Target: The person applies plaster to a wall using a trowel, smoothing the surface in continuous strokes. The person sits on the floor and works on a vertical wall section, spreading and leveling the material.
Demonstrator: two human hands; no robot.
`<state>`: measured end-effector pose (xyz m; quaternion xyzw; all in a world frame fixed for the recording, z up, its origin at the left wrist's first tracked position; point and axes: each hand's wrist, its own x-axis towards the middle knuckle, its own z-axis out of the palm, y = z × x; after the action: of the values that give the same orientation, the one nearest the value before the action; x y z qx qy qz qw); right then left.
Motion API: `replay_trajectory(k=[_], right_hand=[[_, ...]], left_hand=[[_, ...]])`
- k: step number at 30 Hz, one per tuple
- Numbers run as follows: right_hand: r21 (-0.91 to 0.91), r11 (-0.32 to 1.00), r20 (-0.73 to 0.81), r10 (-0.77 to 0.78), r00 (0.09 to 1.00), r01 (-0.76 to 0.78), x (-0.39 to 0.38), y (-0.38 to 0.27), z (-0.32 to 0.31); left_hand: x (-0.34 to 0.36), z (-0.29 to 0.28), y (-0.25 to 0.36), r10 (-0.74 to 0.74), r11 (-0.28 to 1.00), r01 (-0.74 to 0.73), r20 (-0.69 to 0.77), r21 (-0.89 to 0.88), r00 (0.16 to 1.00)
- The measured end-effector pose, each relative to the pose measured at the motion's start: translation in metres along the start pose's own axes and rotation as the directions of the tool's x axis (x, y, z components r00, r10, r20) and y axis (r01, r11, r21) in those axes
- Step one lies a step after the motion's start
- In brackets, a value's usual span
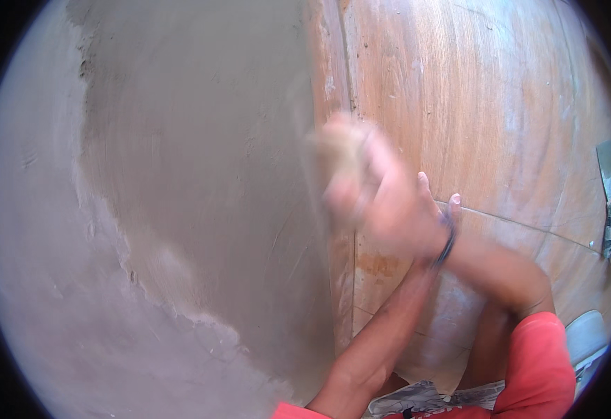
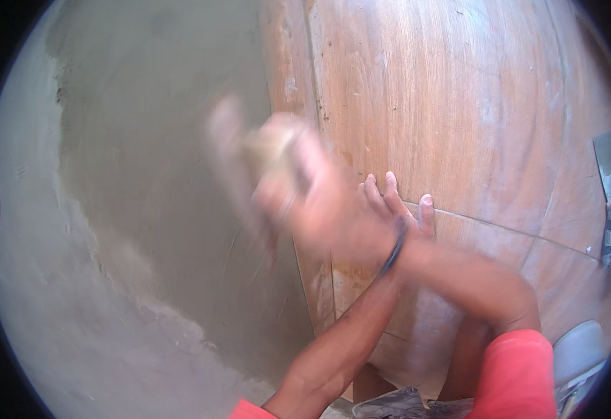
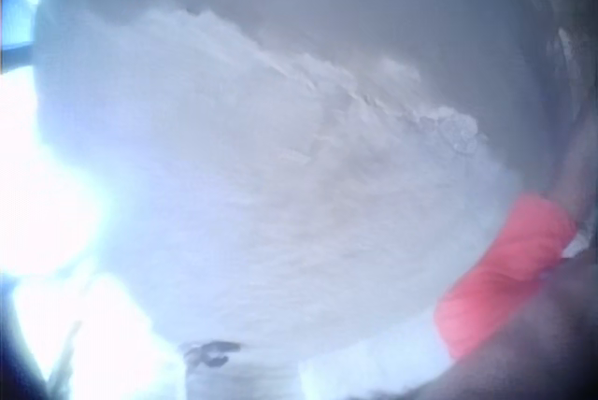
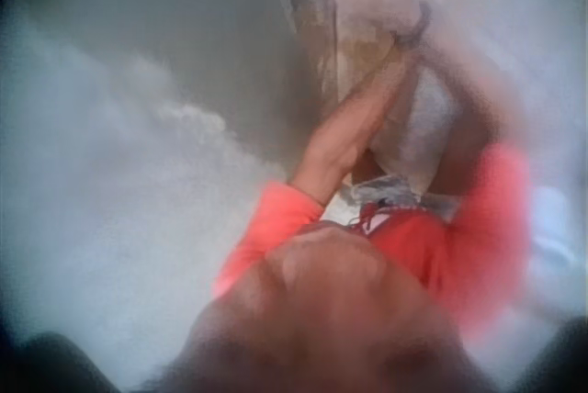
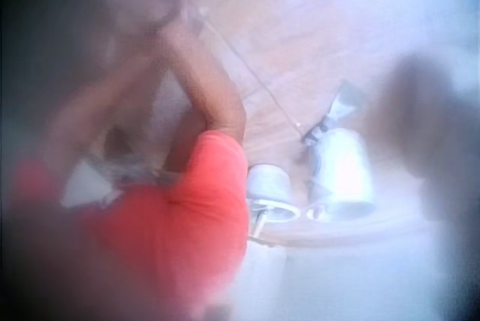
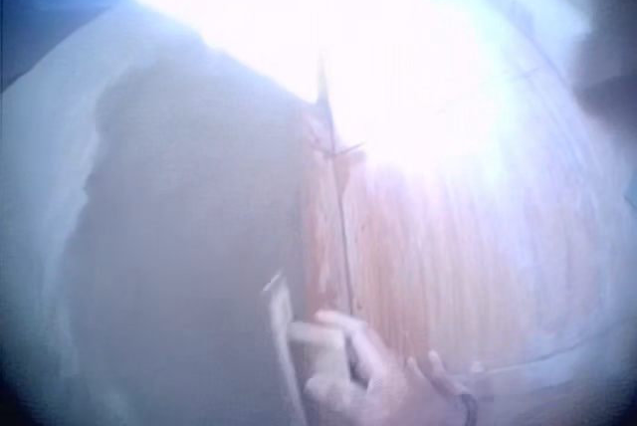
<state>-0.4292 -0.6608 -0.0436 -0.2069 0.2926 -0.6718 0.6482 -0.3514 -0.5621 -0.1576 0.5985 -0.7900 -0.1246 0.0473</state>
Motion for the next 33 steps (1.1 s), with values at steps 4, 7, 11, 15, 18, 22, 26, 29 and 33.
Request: replay_trajectory(k=[4,7,11,15,18,22,26,29,33], right_hand=[[0.441,0.897,-0.170,0.053,0.984,0.028,0.075,0.015,-0.086],[0.349,0.928,-0.303,-0.021,0.953,0.131,0.115,0.027,-0.102],[0.230,0.949,-0.365,-0.123,0.923,0.218,0.162,0.037,-0.107],[0.367,0.927,-0.281,0.031,0.959,0.077,0.169,0.026,-0.083],[0.268,0.947,-0.301,-0.094,0.949,0.179,0.170,0.026,-0.073],[-0.341,0.929,-0.392,-0.278,0.877,0.142,0.171,0.006,-0.039],[-0.447,0.894,-0.231,-0.153,0.961,0.035,0.125,-0.016,0.009],[-0.583,0.654,-0.005,-0.596,0.803,0.482,0.072,0.006,0.061],[-0.540,0.699,-0.122,-0.617,0.778,0.469,0.065,0.003,0.017]], left_hand=[[0.000,0.004,0.000,0.022,0.999,-0.020,-0.028,0.048,0.999],[-0.002,0.008,0.000,0.021,0.999,-0.021,-0.010,0.046,1.000],[-0.002,0.009,0.006,0.036,0.998,-0.036,-0.001,0.046,0.999],[0.001,0.001,0.002,0.019,0.998,-0.020,0.005,0.052,1.000],[-0.001,0.005,-0.002,0.012,0.996,-0.014,0.023,0.093,1.000],[-0.012,0.015,-0.011,-0.056,0.998,0.057,0.076,-0.015,0.996],[-0.024,0.022,-0.014,-0.090,0.982,0.118,0.188,-0.144,0.978],[-0.003,-0.012,0.001,-0.036,0.996,0.028,0.096,0.088,0.995],[-0.006,-0.001,0.004,-0.116,0.917,0.152,0.118,-0.370,0.986]])
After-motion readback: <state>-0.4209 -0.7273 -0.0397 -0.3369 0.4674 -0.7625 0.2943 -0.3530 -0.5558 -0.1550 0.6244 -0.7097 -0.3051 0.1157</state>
